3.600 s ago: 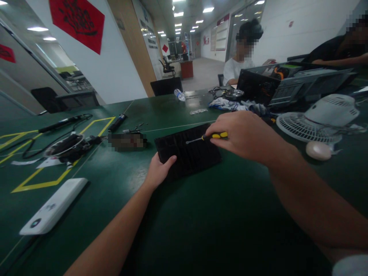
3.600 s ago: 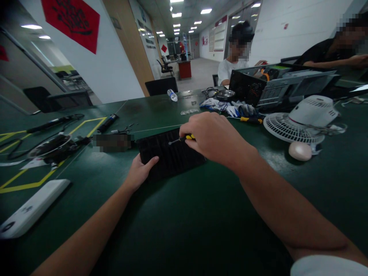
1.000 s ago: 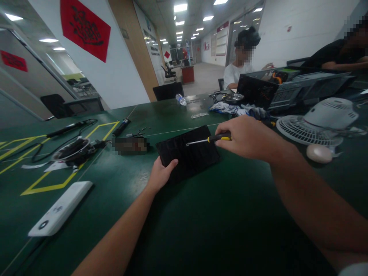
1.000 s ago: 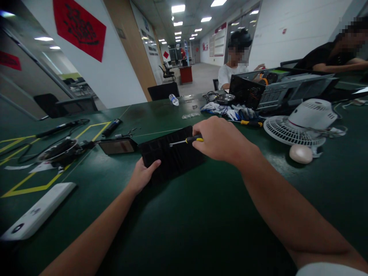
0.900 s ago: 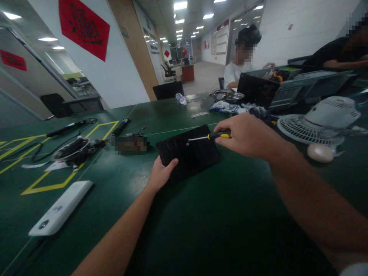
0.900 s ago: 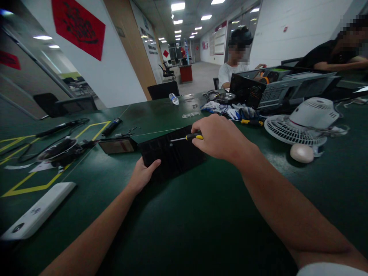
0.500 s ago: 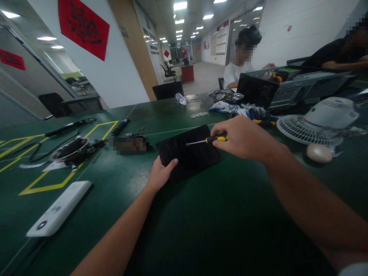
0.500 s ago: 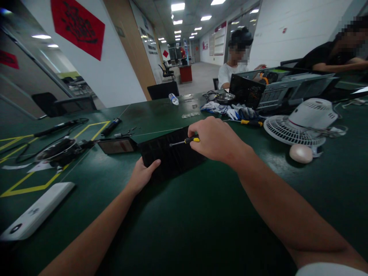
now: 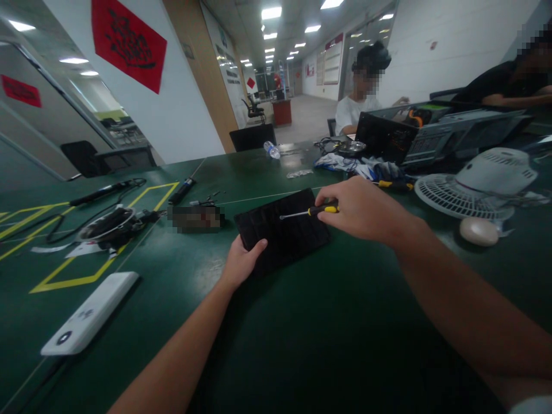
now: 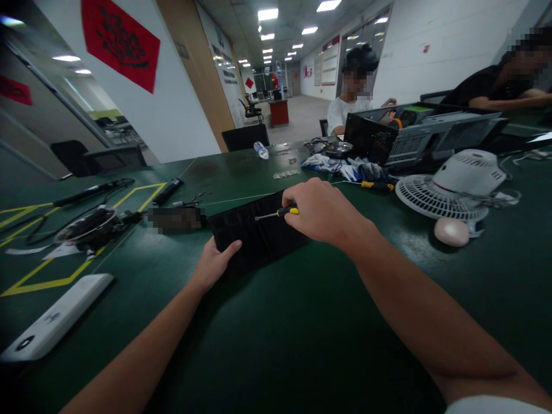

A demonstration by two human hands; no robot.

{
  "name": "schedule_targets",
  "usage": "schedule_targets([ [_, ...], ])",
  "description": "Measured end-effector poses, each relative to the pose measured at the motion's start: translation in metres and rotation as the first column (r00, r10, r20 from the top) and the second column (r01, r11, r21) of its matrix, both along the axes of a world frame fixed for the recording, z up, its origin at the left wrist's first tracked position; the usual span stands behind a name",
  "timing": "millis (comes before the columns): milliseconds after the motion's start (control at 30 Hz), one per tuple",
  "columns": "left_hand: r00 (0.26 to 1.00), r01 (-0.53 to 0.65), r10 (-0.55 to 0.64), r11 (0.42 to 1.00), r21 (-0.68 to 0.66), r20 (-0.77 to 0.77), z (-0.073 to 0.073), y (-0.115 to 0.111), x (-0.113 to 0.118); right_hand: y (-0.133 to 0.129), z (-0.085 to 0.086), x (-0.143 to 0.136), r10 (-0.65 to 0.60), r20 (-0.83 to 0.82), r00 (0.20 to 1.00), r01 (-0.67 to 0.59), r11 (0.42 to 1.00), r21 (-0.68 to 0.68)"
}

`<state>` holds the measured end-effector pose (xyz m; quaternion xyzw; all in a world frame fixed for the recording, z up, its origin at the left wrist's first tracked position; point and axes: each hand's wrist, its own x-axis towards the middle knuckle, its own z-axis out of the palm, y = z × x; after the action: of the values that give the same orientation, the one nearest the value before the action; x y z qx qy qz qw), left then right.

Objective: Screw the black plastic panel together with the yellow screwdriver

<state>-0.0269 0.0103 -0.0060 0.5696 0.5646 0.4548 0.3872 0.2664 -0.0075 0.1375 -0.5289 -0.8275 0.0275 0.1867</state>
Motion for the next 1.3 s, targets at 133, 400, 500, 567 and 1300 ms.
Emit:
schedule_targets([
  [133,1.000,0.000,0.000,1.000,0.012,-0.009,0.000,0.000,0.000,-0.001,0.001,0.000,-0.011,0.028,1.000,0.012,0.999,-0.029],
  [400,1.000,-0.007,0.007,1.000,0.016,-0.010,0.001,0.000,0.000,-0.004,0.003,-0.004,-0.063,0.149,0.987,0.080,0.990,-0.112],
  [500,1.000,-0.010,0.010,1.000,0.014,-0.011,0.000,0.000,0.000,-0.004,0.003,-0.003,-0.059,0.145,0.988,0.079,0.988,-0.130],
  [567,1.000,-0.006,0.006,1.000,0.015,-0.012,0.000,0.000,0.000,-0.003,0.003,0.000,-0.041,0.107,0.993,0.055,0.991,-0.124],
  [1300,1.000,-0.013,0.014,1.000,0.010,-0.015,0.002,0.000,0.001,0.000,-0.003,0.002,0.002,0.052,0.999,-0.001,1.000,-0.024],
])
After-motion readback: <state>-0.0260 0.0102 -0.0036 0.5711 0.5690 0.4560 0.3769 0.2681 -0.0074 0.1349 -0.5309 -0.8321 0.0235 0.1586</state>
